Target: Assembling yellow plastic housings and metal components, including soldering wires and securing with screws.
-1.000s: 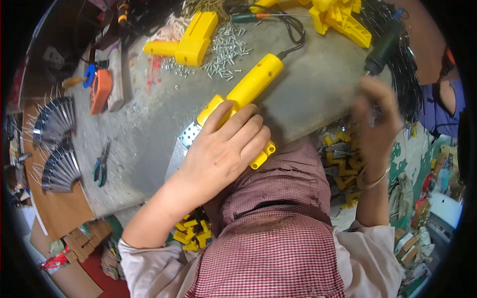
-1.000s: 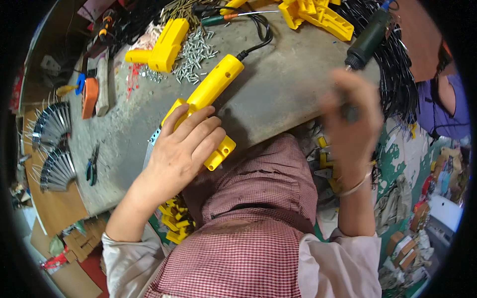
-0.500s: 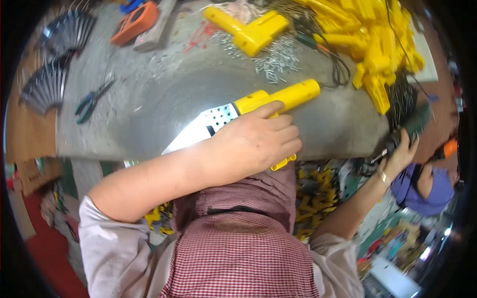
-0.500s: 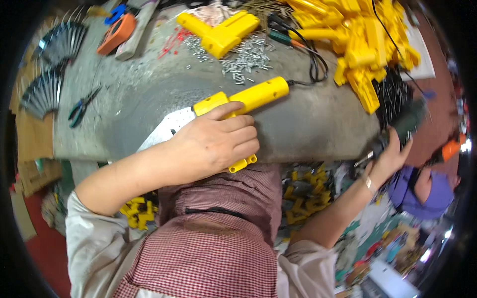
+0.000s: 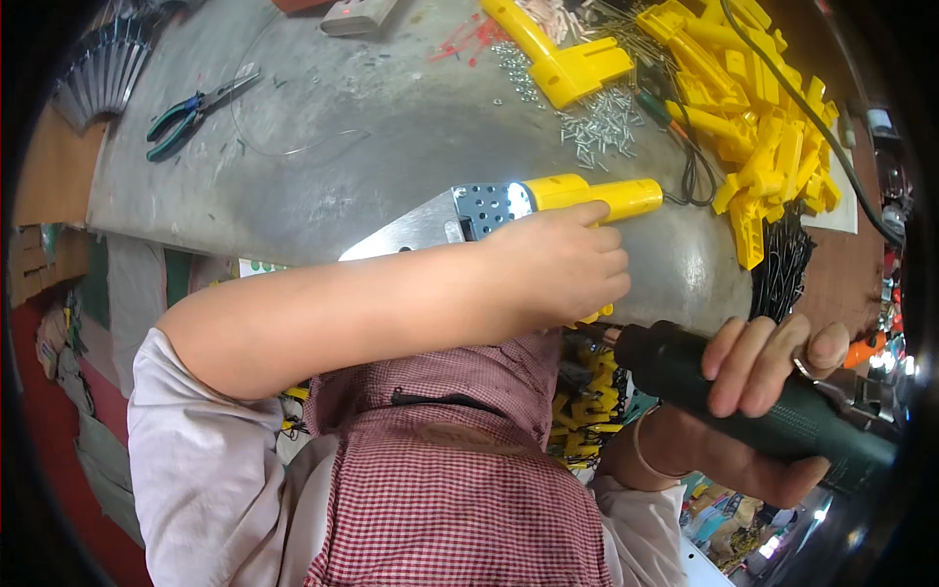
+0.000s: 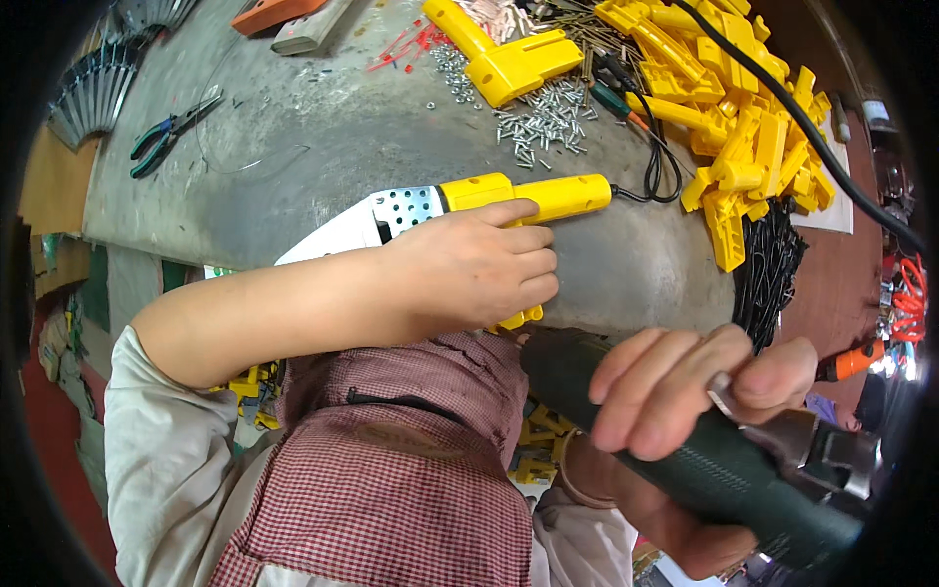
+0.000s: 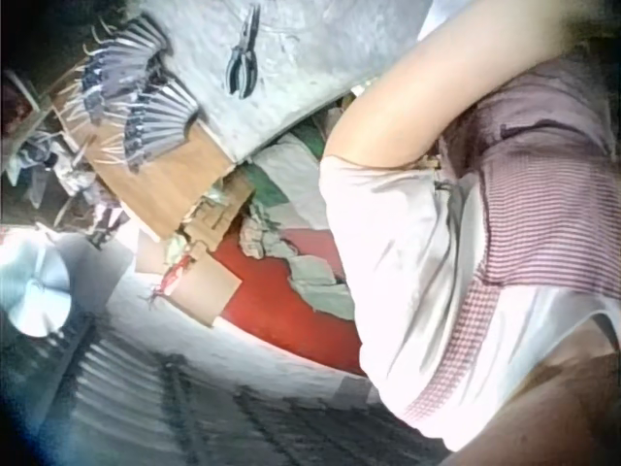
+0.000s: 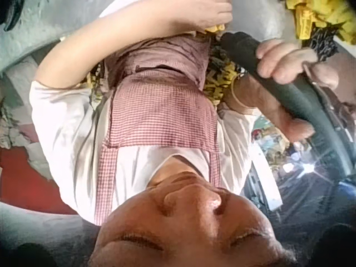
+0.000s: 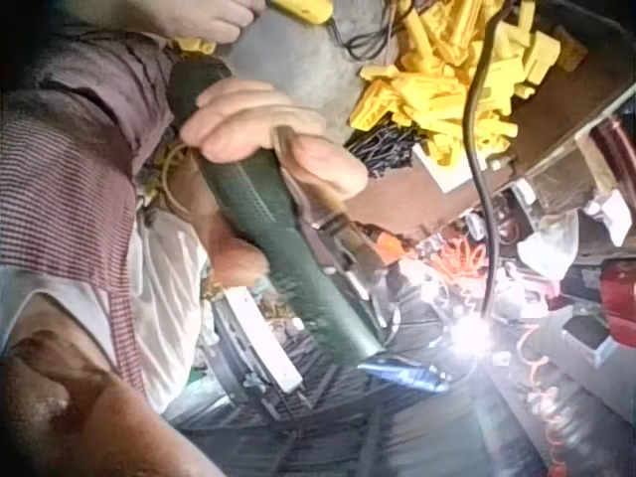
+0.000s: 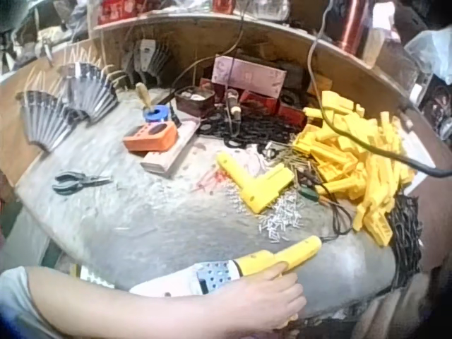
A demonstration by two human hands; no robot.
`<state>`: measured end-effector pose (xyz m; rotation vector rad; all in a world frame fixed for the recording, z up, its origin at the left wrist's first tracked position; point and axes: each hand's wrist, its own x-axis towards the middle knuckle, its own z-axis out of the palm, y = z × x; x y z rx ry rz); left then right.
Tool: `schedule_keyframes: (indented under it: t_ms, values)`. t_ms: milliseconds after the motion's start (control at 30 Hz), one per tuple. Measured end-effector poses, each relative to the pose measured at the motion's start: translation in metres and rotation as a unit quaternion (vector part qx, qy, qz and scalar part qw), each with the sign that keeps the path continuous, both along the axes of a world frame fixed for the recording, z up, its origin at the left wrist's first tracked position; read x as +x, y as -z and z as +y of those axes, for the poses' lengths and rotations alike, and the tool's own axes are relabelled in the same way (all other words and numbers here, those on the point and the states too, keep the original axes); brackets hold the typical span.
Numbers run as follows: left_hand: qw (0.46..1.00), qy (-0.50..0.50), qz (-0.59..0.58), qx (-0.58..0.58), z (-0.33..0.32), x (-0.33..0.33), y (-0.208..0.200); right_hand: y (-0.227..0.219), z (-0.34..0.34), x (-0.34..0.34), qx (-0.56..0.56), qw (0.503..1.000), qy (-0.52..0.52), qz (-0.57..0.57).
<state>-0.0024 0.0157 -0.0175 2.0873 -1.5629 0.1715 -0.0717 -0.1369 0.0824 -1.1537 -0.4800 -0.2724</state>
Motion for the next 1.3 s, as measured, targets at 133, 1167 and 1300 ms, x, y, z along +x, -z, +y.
schedule_keyframes:
  t_ms: [133,1167,1300]
  values:
    - [1.000,0.009,0.002,-0.009,0.002,0.000,0.002,0.008,0.007,0.008,-0.063,0.998,0.003,0.024]
    - [0.999,-0.045,-0.025,0.017,-0.003,-0.007,0.002,0.008,-0.015,0.017,-0.111,0.992,-0.041,-0.052]
    - [0.995,-0.080,-0.057,-0.002,-0.006,-0.011,-0.001,-0.005,-0.036,0.034,-0.117,0.973,-0.176,-0.089]
